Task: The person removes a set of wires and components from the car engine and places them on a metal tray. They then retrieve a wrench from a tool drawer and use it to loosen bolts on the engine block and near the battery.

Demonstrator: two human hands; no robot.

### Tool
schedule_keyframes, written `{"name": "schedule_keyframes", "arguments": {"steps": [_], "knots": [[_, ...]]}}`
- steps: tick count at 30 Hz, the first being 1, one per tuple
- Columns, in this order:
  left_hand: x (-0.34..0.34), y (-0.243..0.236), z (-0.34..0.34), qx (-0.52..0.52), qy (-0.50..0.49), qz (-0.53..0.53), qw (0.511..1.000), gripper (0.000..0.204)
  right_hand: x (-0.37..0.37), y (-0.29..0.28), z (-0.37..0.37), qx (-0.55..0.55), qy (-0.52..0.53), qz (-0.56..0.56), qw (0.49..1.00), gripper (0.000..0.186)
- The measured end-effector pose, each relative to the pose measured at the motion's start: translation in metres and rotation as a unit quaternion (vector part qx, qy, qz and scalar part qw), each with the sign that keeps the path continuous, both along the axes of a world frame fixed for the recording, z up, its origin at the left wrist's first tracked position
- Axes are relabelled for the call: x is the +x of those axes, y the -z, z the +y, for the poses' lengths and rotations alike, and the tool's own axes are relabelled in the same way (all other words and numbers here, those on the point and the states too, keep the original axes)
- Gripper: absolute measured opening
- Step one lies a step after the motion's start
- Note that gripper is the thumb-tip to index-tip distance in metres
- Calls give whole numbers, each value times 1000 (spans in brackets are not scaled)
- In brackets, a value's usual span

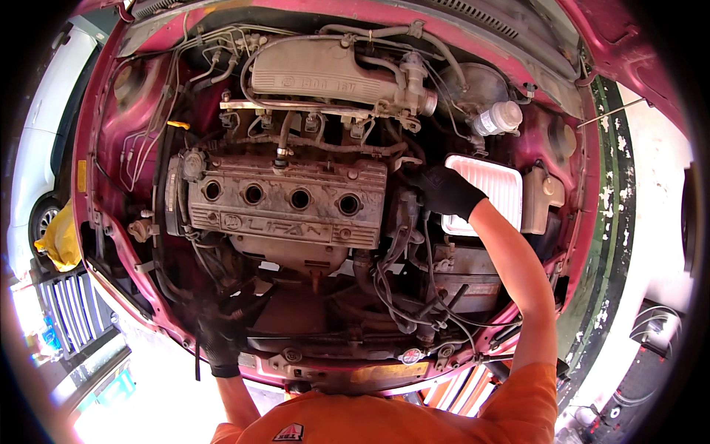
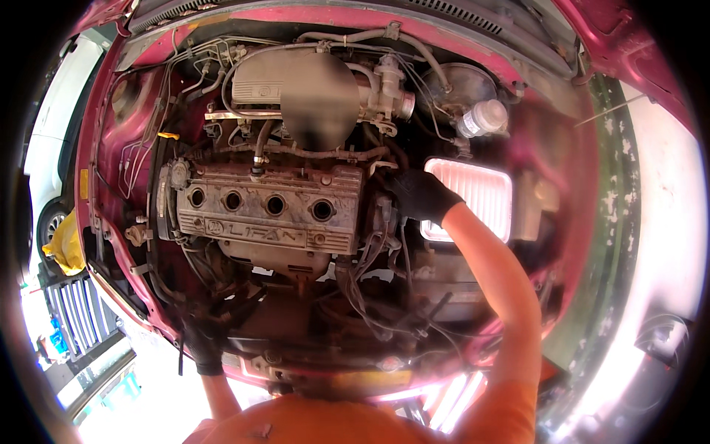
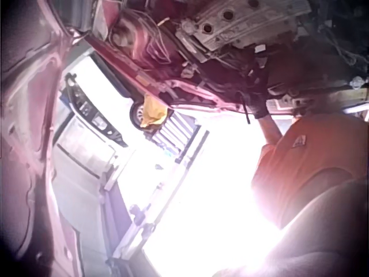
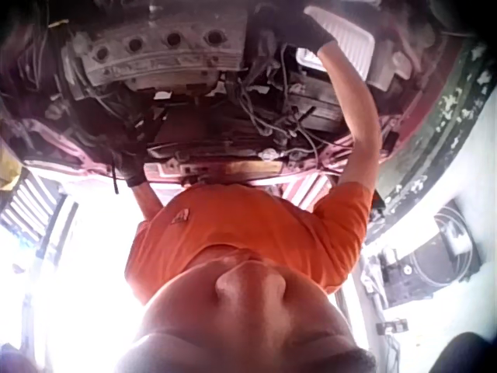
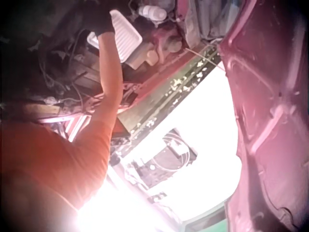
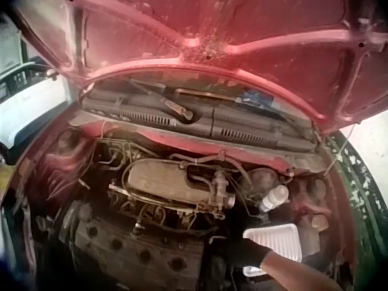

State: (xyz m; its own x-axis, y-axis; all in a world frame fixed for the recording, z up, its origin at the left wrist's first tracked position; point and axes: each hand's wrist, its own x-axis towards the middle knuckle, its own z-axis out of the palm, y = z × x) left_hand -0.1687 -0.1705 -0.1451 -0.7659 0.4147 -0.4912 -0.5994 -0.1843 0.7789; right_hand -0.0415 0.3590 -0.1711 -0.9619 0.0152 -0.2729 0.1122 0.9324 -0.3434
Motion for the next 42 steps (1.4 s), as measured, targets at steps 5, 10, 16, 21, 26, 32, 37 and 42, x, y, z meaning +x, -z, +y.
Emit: {"name": "schedule_keyframes", "arguments": {"steps": [5,10,16,21,26,32,37,42], "knots": [[-57,-51,29,-80,-52,123,988,34,2,23,20,-49,-43,-5,998,31],[-94,-166,148,-75,276,162,944,27,-4,-5,2,-75,10,37,996,29],[-122,-56,268,-224,292,808,460,15,-3,-22,-16,71,-42,130,988,41],[-101,-6,304,-402,332,772,363,11,3,-15,-23,141,-57,214,965,38],[-103,16,321,-498,372,710,331,17,14,-15,7,147,-2,109,983,25],[-104,6,319,-487,385,664,417,20,8,-14,13,34,47,45,997,25],[-97,-9,312,-494,388,691,359,35,-7,40,38,83,-247,-20,965,26],[-104,-11,304,-408,331,744,413,30,-15,34,36,-126,-68,-128,981,27]]}}
